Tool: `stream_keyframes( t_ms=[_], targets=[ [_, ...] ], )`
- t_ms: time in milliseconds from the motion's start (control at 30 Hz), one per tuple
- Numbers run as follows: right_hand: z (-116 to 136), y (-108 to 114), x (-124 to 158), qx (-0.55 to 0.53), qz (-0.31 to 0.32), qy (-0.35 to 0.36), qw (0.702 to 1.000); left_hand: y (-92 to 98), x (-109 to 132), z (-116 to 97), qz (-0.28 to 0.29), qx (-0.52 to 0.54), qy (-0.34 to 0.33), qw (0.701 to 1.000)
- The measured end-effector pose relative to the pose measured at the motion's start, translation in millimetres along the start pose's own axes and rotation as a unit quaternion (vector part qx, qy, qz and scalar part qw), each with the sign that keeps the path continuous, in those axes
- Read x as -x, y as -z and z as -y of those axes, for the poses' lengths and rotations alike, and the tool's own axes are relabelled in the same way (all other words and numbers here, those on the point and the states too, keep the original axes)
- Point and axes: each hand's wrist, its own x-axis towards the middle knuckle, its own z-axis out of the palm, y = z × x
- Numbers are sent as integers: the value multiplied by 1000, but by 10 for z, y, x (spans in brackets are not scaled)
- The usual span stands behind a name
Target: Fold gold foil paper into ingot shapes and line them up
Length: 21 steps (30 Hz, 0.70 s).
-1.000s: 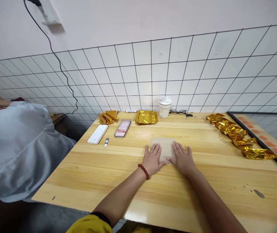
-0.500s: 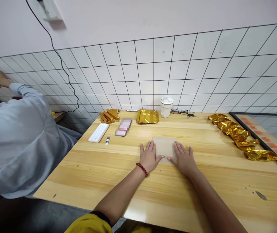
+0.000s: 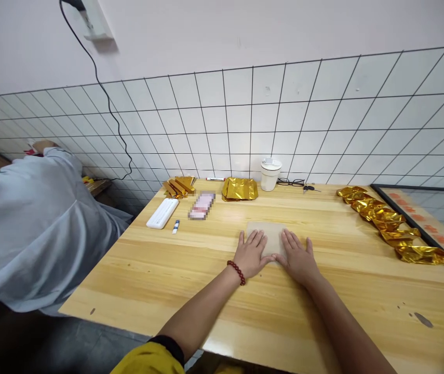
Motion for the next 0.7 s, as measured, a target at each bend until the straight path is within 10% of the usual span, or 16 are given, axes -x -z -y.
stream_keyframes(
  t_ms=[533,700],
  targets=[
    [-7,27,6,-8,-9,-3,1000,29,14,-2,-20,9,66,998],
    [38,81,14,-18,-44,90,995,27,17,-1,-22,2,63,998]
  ],
)
